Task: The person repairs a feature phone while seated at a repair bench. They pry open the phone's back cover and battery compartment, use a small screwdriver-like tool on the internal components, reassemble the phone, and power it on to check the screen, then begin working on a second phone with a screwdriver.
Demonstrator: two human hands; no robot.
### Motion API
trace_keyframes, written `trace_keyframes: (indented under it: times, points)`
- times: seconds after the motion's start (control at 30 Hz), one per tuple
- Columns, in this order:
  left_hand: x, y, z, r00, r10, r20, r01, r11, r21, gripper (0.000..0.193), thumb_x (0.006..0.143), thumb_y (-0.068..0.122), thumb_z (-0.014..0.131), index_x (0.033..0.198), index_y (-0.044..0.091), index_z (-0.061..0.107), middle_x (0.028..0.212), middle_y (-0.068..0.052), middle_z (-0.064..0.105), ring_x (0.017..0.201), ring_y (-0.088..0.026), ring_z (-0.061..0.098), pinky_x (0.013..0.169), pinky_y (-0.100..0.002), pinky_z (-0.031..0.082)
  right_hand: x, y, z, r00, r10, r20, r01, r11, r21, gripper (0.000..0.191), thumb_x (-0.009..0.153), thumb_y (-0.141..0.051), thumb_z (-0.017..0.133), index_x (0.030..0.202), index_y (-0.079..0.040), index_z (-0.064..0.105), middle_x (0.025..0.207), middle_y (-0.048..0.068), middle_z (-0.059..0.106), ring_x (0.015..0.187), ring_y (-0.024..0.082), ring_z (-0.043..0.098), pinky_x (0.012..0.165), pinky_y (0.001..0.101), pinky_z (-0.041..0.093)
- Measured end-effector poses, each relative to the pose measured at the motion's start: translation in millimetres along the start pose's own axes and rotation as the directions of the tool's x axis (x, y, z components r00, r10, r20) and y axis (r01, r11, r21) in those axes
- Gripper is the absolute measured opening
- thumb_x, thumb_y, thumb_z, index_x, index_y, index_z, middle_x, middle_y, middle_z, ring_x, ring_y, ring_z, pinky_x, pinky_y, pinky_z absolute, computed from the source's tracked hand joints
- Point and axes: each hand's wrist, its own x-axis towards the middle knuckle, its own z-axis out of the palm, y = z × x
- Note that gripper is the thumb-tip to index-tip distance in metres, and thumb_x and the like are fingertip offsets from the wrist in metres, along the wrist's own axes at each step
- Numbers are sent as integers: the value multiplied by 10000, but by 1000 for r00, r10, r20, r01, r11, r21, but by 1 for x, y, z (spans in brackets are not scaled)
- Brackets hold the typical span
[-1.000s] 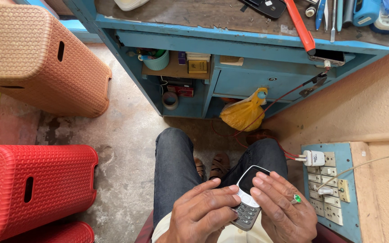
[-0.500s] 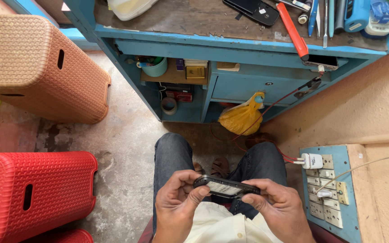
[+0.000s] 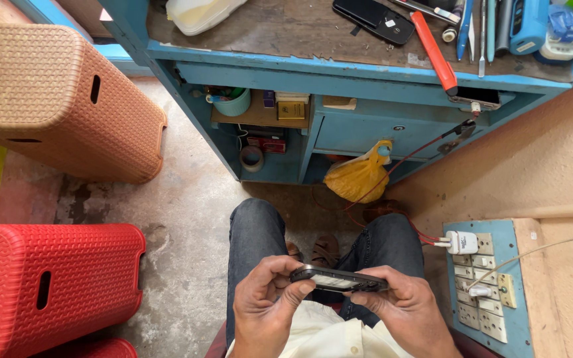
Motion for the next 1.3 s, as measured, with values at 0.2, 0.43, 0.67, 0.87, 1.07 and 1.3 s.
trace_keyframes:
  times: [0.2, 0.43, 0.67, 0.87, 1.07, 1.3]
  points:
    - [2, 20, 11, 927, 325, 187, -371, 865, 337, 274, 834, 3, 840, 1064, 11, 692, 951, -101, 774, 894, -184, 813, 762, -295, 679, 2, -25, 4, 923, -374, 91, 381, 854, -355, 287, 816, -77, 820, 1091, -13, 771, 1052, 76, 833, 956, 222, 797, 839, 342, 615]
    - [0, 36, 14, 881, 318, 350, -429, 849, 308, 355, 800, 84, 881, 1074, 19, 666, 1026, -139, 776, 962, -257, 806, 805, -364, 668, 4, -23, 10, 771, -636, 26, 592, 702, -395, 243, 846, -78, 770, 1077, -9, 735, 1052, 115, 800, 1068, 268, 795, 1050, 446, 587]
    - [0, 41, 16, 821, 405, 402, -549, 752, 364, 313, 835, 125, 863, 1041, 21, 652, 1023, -120, 771, 990, -244, 812, 874, -361, 675, 0, -21, 9, 699, -714, 37, 651, 613, -448, 252, 837, -108, 776, 1063, -8, 729, 1042, 130, 785, 1063, 274, 791, 1015, 448, 606]
    - [-2, 39, 20, 814, 435, 384, -570, 724, 388, 275, 861, 168, 844, 1009, 50, 644, 1032, -101, 779, 1015, -236, 811, 921, -380, 660, -2, -22, 10, 645, -764, 32, 688, 562, -460, 271, 843, -100, 771, 1089, 2, 719, 1047, 143, 770, 1068, 300, 778, 1006, 456, 607]
    - [-4, 35, 16, 803, 440, 401, -588, 692, 418, 211, 931, 209, 771, 1044, 73, 655, 1072, -83, 782, 1071, -229, 802, 977, -414, 644, -4, -22, 11, 632, -774, 42, 695, 542, -472, 275, 839, -104, 775, 1086, 4, 719, 1047, 152, 767, 1069, 302, 774, 1000, 459, 608]
    - [-6, 31, 18, 814, 435, 384, -574, 702, 421, 190, 967, 247, 746, 1040, 93, 661, 1075, -63, 787, 1087, -220, 802, 1000, -425, 637, -3, -24, 14, 615, -788, 10, 693, 535, -482, 262, 843, -99, 773, 1079, 0, 717, 1027, 145, 766, 1053, 295, 779, 993, 453, 615]
